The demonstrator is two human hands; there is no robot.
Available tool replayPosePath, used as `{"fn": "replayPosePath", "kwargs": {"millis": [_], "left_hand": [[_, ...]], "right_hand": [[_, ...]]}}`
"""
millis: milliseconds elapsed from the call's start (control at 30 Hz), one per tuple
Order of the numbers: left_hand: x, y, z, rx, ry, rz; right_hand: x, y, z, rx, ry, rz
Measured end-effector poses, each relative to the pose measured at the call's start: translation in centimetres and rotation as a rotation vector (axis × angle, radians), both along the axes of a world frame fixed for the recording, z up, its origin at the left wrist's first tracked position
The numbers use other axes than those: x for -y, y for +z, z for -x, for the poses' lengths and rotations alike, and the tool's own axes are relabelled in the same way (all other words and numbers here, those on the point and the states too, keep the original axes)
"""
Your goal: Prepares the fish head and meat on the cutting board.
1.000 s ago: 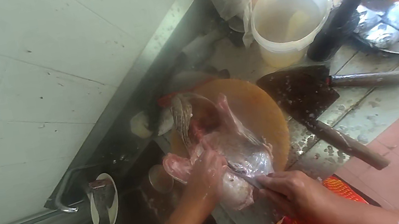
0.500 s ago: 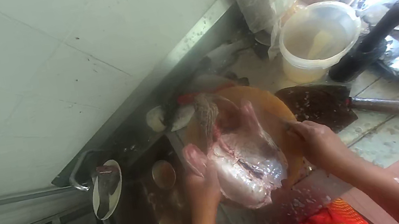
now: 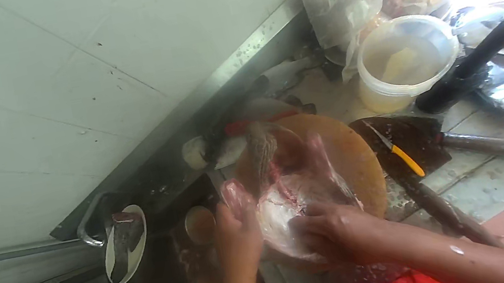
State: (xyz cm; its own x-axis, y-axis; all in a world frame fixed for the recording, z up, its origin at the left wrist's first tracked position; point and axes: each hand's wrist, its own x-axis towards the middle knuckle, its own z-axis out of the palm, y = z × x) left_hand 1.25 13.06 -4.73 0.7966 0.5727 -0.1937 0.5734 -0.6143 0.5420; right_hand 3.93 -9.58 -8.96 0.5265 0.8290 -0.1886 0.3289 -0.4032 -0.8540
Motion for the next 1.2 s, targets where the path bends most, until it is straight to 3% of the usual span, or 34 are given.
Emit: {"fn": "replayPosePath", "kwargs": {"millis": [133,267,433,533,633,800,900,967,1033,1100,1200], "left_hand": [[0.6,-1.7,1.0,-0.008,0.106,0.290],[1.0,-2.1,0.9,0.010,0.183,0.316],[-0.2,-0.4,-0.9,-0.031,0.142,0.225],[-0.4,-0.4,-1.2,-0.041,0.131,0.194],[-0.7,-0.7,-1.3,-0.027,0.143,0.212],[-0.6,-0.3,-2.1,-0.137,0.169,0.130],[-1.8,-0.7,-2.5,-0.130,0.176,0.113],[-3.0,-0.7,-2.5,-0.140,0.151,0.153],[-3.4,-0.6,-2.4,-0.153,0.105,0.187],[-3.0,-0.3,-1.9,-0.160,0.077,0.230],[-1.7,0.0,-1.5,-0.145,0.028,0.215]], "right_hand": [[-3.6,0.1,-3.3,-0.062,0.068,0.174],[-5.6,0.4,-5.9,-0.101,0.137,0.288],[-6.3,-0.2,-7.3,-0.087,0.263,0.109],[-6.4,-0.7,-8.0,-0.195,0.274,0.006],[-6.3,-1.0,-7.4,-0.348,0.223,-0.020],[-5.7,-0.3,-5.3,-0.392,0.261,-0.024],[-3.9,1.0,-1.1,-0.425,0.458,-0.060],[-2.1,2.6,2.2,-0.344,0.561,0.029],[-0.2,3.1,3.0,-0.258,0.447,0.103],[0.8,5.0,0.6,-0.282,0.151,0.100],[-1.6,6.0,-3.2,-0.178,-0.137,0.197]]}}
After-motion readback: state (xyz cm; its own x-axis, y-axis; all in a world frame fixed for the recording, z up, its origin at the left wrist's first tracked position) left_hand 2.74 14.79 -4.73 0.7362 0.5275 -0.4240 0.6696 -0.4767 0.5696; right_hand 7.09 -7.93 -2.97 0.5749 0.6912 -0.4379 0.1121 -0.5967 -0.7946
